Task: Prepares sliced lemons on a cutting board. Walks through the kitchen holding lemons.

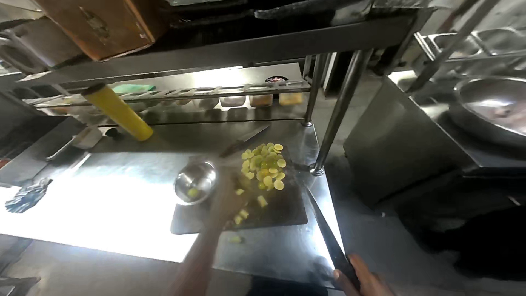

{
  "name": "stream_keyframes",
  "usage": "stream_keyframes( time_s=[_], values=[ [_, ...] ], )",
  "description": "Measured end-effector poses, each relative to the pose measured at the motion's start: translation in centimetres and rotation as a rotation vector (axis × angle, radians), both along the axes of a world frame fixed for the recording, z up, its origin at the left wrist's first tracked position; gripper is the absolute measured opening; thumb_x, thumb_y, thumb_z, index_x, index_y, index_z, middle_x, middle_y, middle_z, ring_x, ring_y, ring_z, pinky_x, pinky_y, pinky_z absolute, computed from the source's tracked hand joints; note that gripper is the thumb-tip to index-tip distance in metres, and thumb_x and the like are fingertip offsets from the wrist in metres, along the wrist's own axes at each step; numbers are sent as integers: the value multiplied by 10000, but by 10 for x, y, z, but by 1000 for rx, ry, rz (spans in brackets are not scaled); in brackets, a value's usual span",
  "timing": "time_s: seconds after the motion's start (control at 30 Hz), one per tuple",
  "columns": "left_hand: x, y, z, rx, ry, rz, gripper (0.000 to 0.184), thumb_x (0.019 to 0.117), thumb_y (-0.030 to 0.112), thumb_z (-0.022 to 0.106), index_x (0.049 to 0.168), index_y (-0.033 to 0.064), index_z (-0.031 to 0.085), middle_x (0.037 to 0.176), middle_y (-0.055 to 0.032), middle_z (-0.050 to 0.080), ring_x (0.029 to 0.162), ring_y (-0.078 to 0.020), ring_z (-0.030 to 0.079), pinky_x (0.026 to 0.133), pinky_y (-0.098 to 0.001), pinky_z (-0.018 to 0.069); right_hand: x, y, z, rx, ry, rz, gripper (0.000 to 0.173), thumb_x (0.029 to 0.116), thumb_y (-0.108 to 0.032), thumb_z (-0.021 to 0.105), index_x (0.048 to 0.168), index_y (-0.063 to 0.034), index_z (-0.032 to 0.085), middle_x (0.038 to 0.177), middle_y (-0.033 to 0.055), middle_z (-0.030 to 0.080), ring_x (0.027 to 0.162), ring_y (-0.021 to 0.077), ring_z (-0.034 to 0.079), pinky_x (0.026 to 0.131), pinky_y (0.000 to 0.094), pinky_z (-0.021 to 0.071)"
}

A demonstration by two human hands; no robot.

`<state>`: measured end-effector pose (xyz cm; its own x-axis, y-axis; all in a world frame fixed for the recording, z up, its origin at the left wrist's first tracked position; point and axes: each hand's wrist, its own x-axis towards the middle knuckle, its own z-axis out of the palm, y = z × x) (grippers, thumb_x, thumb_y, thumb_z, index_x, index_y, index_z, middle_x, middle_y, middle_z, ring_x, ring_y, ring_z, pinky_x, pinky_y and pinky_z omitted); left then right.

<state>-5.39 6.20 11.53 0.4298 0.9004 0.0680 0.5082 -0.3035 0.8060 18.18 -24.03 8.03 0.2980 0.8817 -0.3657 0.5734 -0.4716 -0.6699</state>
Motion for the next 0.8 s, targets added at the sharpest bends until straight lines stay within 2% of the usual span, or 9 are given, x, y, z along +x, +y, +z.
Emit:
stream_keyframes(
  time_s=[0.07, 0.13, 0.2, 0.3, 0.37, 0.4, 0.47, 0.57, 0.8],
  values=[
    [34, -34, -33, -24, -51, -200, 521, 820, 174, 834, 1268, 73, 589, 1158, -73, 691, 1002, -181, 701, 893, -410, 609, -5, 7, 3, -77, -11, 12, 478, 1030, -443, 546, 1272, -31, 547, 812, 170, 690, 703, 360, 708, 669, 583, 581],
    [55, -57, -60, -9, 46, -295, 454, 871, 208, 792, 1282, 93, 634, 1245, -77, 673, 1104, -179, 676, 980, -385, 575, -10, 16, 10, -184, -46, 46, 466, 1036, -436, 540, 1315, -63, 530, 852, 179, 697, 784, 388, 714, 724, 597, 571],
    [63, -70, -82, 77, 105, -285, 418, 884, 249, 788, 1269, 134, 670, 1252, -59, 691, 1122, -179, 679, 991, -395, 564, -13, 23, 15, -282, -94, 100, 457, 1051, -438, 508, 1365, -107, 498, 906, 177, 702, 872, 397, 711, 780, 595, 556],
    [61, -75, -106, 265, -57, -247, 376, 833, 255, 838, 1172, 141, 723, 1219, -33, 707, 1128, -168, 672, 969, -389, 578, -14, 29, 17, -372, -149, 183, 427, 1069, -446, 454, 1361, -135, 475, 940, 165, 696, 916, 387, 708, 812, 573, 556],
    [58, -75, -111, 255, -171, -255, 315, 864, 263, 816, 1148, 146, 745, 1223, -15, 706, 1128, -129, 670, 942, -336, 591, -15, 31, 19, -403, -163, 219, 420, 1073, -439, 439, 1358, -133, 471, 944, 171, 691, 926, 395, 705, 814, 575, 553],
    [58, -75, -113, 238, -218, -253, 254, 886, 208, 785, 1126, 130, 756, 1209, -26, 710, 1101, -122, 683, 912, -317, 605, -15, 31, 19, -415, -171, 231, 418, 1075, -433, 435, 1362, -130, 468, 951, 177, 690, 936, 399, 704, 818, 577, 551],
    [59, -74, -115, 203, -271, -223, 153, 896, 125, 745, 1046, 104, 762, 1136, -33, 719, 977, -105, 710, 811, -286, 629, -15, 31, 22, -433, -185, 246, 414, 1077, -419, 432, 1366, -126, 467, 961, 181, 689, 946, 401, 701, 821, 583, 548],
    [59, -72, -109, 79, -194, -197, 254, 900, 201, 755, 1124, 93, 702, 1071, -29, 714, 822, -95, 694, 727, -284, 615, -13, 34, 28, -437, -202, 246, 401, 1081, -414, 429, 1350, -122, 478, 968, 179, 690, 949, 398, 704, 818, 581, 549],
    [56, -63, -102, 20, -118, -335, 217, 914, 269, 745, 1074, 123, 727, 1117, -26, 675, 875, -91, 667, 739, -266, 594, -17, 35, 35, -355, -295, 250, 374, 1079, -411, 407, 1303, -128, 505, 944, 156, 691, 894, 386, 713, 760, 554, 564]
  ],
)
